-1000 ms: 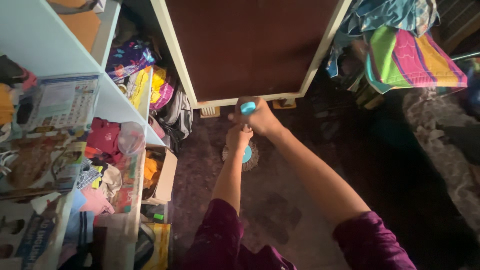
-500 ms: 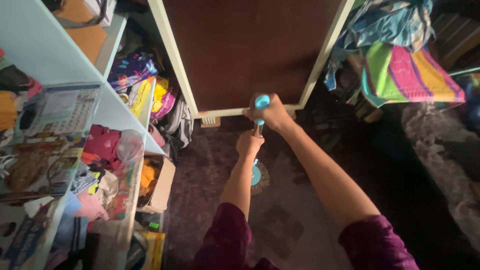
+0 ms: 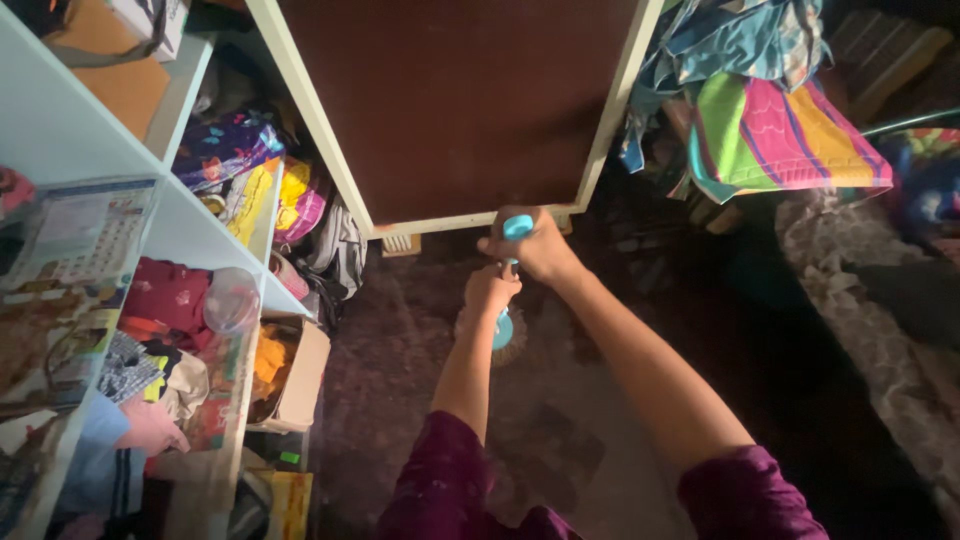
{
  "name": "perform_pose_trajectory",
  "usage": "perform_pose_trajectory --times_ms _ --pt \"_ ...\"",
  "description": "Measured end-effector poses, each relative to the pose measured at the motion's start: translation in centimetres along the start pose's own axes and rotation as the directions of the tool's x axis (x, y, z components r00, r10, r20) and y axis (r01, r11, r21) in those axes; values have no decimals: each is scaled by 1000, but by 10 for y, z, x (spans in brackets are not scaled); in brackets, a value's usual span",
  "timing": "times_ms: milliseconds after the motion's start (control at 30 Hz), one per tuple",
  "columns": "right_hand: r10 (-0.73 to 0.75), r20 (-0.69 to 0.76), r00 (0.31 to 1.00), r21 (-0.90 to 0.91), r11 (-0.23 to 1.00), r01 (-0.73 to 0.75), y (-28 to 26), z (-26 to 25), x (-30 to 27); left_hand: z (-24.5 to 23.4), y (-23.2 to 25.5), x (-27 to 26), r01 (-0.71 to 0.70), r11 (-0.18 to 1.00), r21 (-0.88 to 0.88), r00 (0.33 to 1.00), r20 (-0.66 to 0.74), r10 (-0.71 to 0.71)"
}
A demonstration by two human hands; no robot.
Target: The person cleans a spray mop by spraying water from its nozzle onto the floor and then scrubbing the floor area near a wardrobe and a bed with the mop's head.
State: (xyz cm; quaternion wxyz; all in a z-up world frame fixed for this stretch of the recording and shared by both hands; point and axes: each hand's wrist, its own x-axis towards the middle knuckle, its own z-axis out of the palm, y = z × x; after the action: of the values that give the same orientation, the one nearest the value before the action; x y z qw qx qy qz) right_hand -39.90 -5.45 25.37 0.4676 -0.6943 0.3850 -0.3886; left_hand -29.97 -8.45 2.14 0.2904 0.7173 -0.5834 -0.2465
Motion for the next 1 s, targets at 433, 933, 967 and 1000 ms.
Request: perform_pose_trajectory --times_ms 433,933,967,1000 --pt "-13 -93 996 166 986 29 29 -45 14 34 37 13 96 995 23 989 112 -98" --pt "56 -152 987 278 960 -11 37 -45 35 24 44 28 129 991 25 977 167 -132" --pt "58 -158 986 260 965 -15 40 -46 38 23 45 30 124 992 33 978 165 -128" --pt "29 -159 987 260 966 13 42 -48 42 21 47 34 118 992 39 980 159 -123"
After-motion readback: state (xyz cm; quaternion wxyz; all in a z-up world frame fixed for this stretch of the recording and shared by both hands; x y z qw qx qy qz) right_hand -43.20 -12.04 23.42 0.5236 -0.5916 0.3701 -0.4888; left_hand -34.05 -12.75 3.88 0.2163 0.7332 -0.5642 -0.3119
